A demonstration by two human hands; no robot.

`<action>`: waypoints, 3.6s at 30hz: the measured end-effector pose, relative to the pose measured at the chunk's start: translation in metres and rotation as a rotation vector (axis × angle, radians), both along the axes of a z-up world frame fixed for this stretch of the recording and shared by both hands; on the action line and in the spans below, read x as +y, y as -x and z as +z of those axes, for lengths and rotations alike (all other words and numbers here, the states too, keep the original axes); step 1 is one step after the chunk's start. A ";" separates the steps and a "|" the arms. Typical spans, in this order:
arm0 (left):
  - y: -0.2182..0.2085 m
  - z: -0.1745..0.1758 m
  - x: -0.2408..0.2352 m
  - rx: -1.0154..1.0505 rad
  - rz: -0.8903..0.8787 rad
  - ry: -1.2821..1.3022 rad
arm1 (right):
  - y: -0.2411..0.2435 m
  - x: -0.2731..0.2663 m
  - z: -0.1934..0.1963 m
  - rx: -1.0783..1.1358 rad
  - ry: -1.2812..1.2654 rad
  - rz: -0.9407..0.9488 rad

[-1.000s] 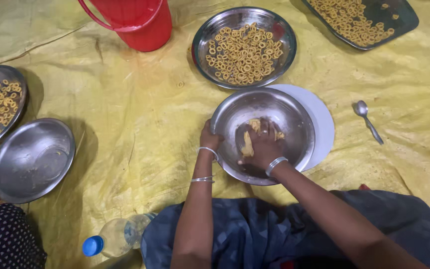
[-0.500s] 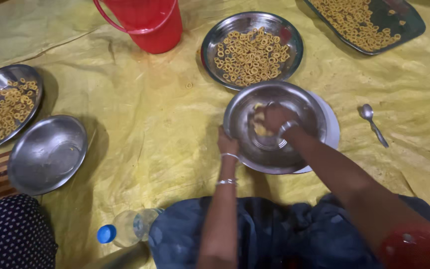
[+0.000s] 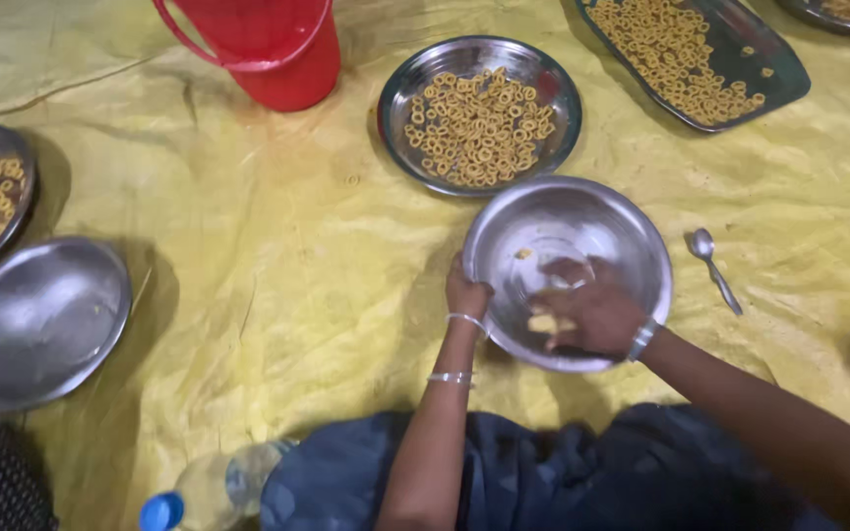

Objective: The person kneads dough in a metal bowl, then rolls small portions into thin ropes on a white board and joins the ends to form rings. The finished rings are placed into a metal tray. The process repeats with additional dough portions.

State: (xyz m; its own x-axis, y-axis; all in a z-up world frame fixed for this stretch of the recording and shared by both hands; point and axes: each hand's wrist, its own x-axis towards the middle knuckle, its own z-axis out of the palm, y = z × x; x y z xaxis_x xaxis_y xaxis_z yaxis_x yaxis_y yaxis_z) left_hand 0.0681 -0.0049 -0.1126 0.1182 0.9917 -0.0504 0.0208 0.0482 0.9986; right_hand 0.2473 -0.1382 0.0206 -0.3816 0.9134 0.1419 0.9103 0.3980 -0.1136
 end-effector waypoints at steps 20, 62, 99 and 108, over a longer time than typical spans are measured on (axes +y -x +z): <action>0.010 0.020 -0.013 0.046 0.159 -0.080 | 0.013 0.062 -0.052 0.064 -0.020 0.047; 0.013 0.027 -0.009 0.007 0.144 0.202 | -0.052 -0.007 -0.019 0.169 -0.028 0.159; 0.018 0.002 -0.002 -0.487 -0.025 0.142 | -0.015 -0.005 0.034 -0.025 0.416 -0.385; 0.010 0.005 -0.007 -0.239 -0.062 0.174 | 0.015 0.021 -0.015 -0.081 0.397 -0.168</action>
State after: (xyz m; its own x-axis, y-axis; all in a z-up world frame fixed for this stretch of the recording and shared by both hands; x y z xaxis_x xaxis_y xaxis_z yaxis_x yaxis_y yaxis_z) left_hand 0.0581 -0.0116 -0.1075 0.2071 0.9612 -0.1823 -0.2059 0.2250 0.9524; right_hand 0.2318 -0.1172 0.0051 -0.2189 0.9413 -0.2568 0.9709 0.1839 -0.1534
